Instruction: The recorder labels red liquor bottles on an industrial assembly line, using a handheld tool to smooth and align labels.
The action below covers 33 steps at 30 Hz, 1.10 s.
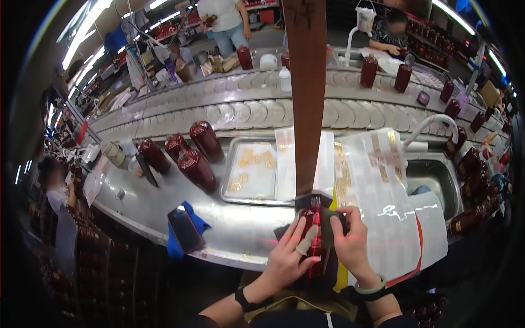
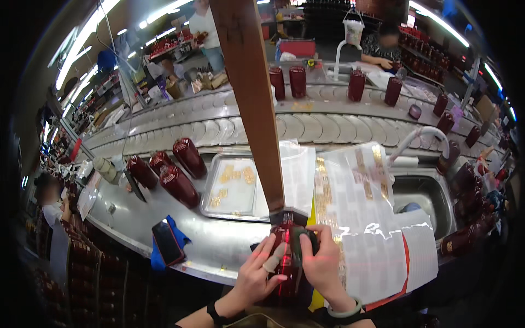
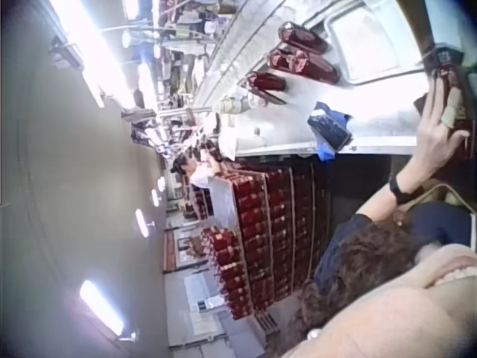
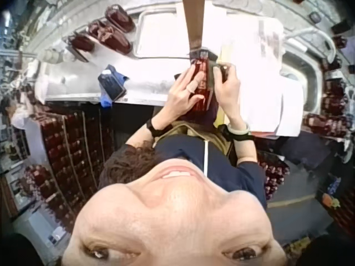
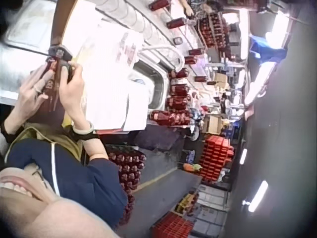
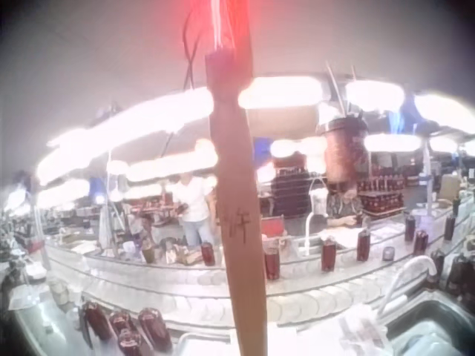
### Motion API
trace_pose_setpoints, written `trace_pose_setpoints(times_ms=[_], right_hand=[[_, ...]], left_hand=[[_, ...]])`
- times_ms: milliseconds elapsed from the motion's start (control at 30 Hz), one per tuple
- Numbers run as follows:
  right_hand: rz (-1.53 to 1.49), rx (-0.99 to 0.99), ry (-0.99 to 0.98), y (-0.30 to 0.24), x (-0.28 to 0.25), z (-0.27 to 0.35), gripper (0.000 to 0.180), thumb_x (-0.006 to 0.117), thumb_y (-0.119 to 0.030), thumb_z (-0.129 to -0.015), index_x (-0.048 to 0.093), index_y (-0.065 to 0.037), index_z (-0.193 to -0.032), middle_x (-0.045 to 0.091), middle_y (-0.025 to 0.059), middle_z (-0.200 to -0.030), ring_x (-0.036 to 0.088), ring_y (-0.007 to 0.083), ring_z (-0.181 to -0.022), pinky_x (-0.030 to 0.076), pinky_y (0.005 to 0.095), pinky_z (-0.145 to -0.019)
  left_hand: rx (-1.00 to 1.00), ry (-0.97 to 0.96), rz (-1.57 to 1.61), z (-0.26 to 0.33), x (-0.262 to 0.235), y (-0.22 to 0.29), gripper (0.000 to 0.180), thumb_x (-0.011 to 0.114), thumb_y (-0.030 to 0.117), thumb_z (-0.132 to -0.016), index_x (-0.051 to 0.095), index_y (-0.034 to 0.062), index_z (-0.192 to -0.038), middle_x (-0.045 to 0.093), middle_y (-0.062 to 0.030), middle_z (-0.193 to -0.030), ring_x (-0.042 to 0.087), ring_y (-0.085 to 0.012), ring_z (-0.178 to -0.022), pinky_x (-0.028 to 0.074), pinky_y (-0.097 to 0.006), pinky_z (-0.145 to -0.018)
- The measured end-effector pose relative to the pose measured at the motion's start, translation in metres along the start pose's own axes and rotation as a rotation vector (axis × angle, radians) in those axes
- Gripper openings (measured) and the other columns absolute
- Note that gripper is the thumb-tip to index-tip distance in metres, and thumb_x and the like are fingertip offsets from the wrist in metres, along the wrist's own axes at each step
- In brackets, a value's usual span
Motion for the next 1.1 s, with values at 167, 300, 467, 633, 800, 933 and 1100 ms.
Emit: trace_pose_setpoints(times_ms=[167,300,467,633,800,933,1100], right_hand=[[0.095,-0.064,0.102,0.011,-0.013,-0.008,0.021,0.066,-0.014,-0.100,0.061,0.000,-0.115,0.071,0.0224,-0.095,0.072,0.0377,-0.089,0.054,0.0412,-0.078],[0.093,-0.262,0.138,-0.007,-0.018,-0.027,0.020,0.068,-0.008,-0.098,0.063,-0.001,-0.116,0.072,0.0195,-0.097,0.072,0.0379,-0.084,0.055,0.0420,-0.072],[0.443,-1.004,-0.053,-0.052,-0.005,0.013,0.019,0.071,-0.007,-0.082,0.073,-0.009,-0.101,0.074,0.0069,-0.098,0.070,0.0229,-0.085,0.052,0.0355,-0.077],[0.413,-1.010,-0.341,-0.059,0.009,0.057,0.020,0.071,-0.011,-0.077,0.073,-0.011,-0.096,0.073,0.0005,-0.096,0.065,0.0199,-0.086,0.050,0.0337,-0.077],[0.455,-1.009,-0.074,-0.054,0.000,0.017,0.020,0.068,-0.014,-0.079,0.073,-0.010,-0.098,0.073,0.0005,-0.094,0.064,0.0228,-0.083,0.051,0.0363,-0.077],[0.252,-0.923,-0.321,-0.052,0.003,0.075,0.015,0.069,-0.013,-0.081,0.073,-0.013,-0.096,0.071,-0.0013,-0.090,0.065,0.0195,-0.086,0.051,0.0354,-0.077],[-0.039,-0.223,-0.235,0.001,-0.045,0.042,0.015,0.058,-0.004,-0.099,0.069,-0.003,-0.110,0.067,0.0116,-0.102,0.064,0.0256,-0.092,0.050,0.0364,-0.081]], left_hand=[[0.024,0.029,0.010,-0.008,-0.004,0.000,0.071,0.076,0.039,-0.089,0.057,-0.0012,-0.144,0.051,-0.0299,-0.150,0.053,-0.0489,-0.135,0.047,-0.050,-0.110],[-0.029,0.092,0.158,-0.006,-0.008,-0.020,0.061,0.073,0.032,-0.095,0.058,-0.0053,-0.141,0.052,-0.0315,-0.149,0.053,-0.0490,-0.136,0.046,-0.049,-0.111],[-0.210,0.126,0.429,0.010,-0.003,-0.040,0.064,0.045,0.044,-0.110,0.053,-0.0088,-0.146,0.062,-0.0297,-0.139,0.063,-0.0403,-0.128,0.049,-0.041,-0.107],[-0.363,0.104,0.596,0.023,0.005,-0.048,0.095,0.021,0.069,-0.106,0.039,-0.0124,-0.153,0.051,-0.0289,-0.150,0.050,-0.0370,-0.142,0.039,-0.047,-0.117],[-0.415,0.104,0.635,0.019,0.003,-0.036,0.095,0.020,0.071,-0.105,0.040,-0.0073,-0.155,0.050,-0.0223,-0.154,0.049,-0.0317,-0.143,0.039,-0.045,-0.117],[-0.405,0.153,0.697,0.033,0.013,-0.052,0.096,0.019,0.072,-0.105,0.041,-0.0068,-0.155,0.050,-0.0217,-0.154,0.048,-0.0308,-0.144,0.041,-0.045,-0.116],[-0.395,0.090,0.573,0.022,0.006,-0.033,0.092,0.018,0.069,-0.107,0.041,-0.0070,-0.154,0.051,-0.0213,-0.152,0.050,-0.0299,-0.142,0.040,-0.044,-0.114]])
Point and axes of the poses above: each hand's wrist, its own z-axis away from the middle knuckle, its own x-axis out of the palm, y = z × x, the point moved 8 cm from there along -z, towards the middle knuckle
